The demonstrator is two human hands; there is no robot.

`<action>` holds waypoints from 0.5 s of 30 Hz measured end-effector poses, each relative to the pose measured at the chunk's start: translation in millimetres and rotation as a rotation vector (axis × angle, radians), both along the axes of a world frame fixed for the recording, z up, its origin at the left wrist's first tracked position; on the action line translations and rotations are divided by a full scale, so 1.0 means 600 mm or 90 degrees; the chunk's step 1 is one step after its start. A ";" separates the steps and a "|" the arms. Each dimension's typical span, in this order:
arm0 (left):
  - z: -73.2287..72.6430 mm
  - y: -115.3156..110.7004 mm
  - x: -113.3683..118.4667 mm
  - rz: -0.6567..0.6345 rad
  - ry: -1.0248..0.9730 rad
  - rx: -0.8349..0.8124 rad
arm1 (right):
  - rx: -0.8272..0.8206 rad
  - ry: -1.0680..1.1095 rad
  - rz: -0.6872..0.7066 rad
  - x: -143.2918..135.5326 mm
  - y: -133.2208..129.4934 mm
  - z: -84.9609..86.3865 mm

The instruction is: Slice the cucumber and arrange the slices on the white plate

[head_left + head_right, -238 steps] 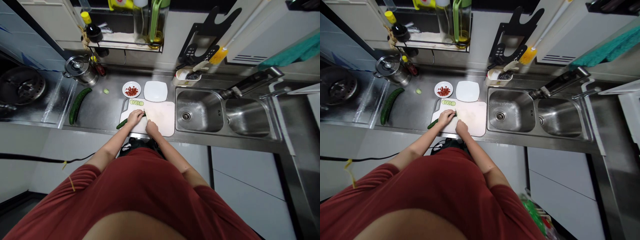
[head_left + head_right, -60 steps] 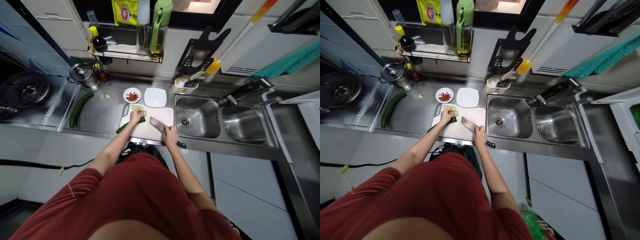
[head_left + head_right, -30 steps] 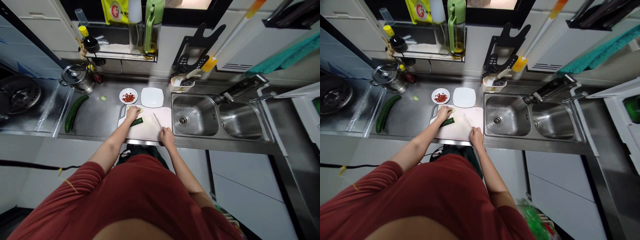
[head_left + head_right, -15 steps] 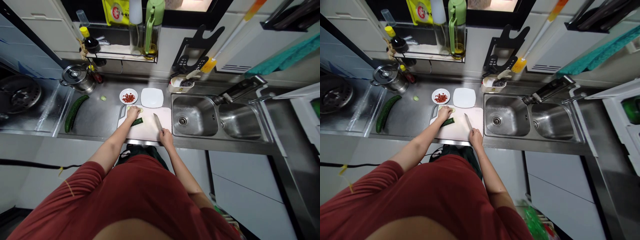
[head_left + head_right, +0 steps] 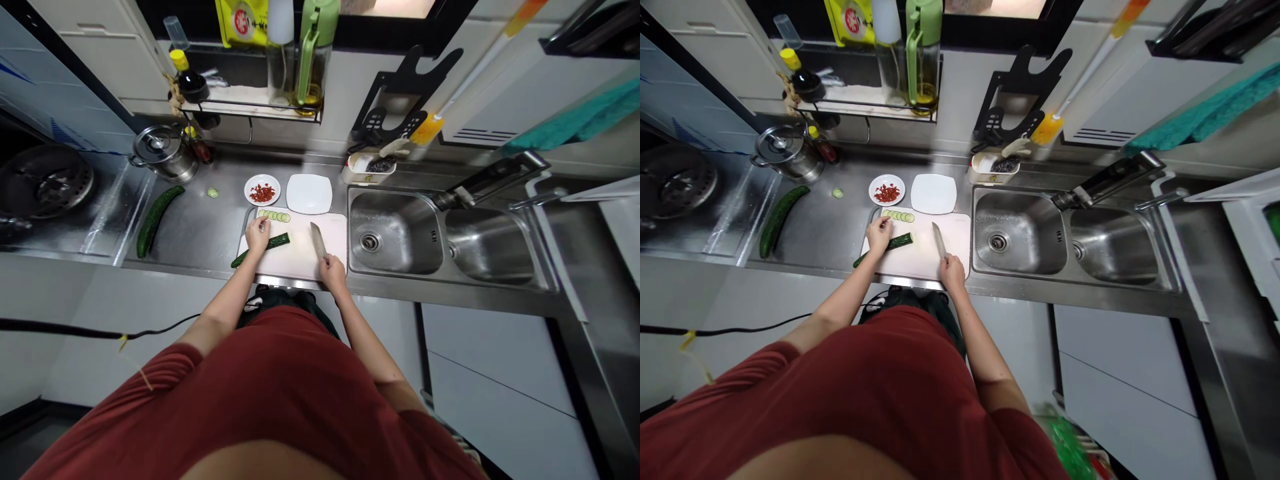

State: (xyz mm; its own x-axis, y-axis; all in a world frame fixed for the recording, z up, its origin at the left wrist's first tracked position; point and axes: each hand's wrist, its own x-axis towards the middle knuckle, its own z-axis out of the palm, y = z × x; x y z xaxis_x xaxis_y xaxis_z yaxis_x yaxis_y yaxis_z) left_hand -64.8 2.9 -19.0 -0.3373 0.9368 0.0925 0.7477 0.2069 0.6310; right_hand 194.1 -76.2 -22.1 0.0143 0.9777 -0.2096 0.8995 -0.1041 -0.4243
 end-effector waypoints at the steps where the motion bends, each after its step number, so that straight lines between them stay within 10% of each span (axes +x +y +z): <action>1: 0.001 -0.008 -0.003 -0.009 0.005 -0.002 | 0.004 0.006 0.005 -0.001 0.002 -0.002; 15: 0.010 -0.054 0.012 -0.224 0.033 -0.030 | 0.001 0.062 -0.015 -0.034 0.017 0.022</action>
State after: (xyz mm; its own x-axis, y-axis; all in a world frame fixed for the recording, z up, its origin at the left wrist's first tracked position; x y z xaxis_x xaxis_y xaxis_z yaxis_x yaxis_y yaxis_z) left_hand -57.8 -29.5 -12.9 0.0104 0.9984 0.0551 0.8092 -0.0408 0.5862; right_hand 173.7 -66.2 -9.1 0.0173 0.9777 -0.2092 0.8512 -0.1242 -0.5099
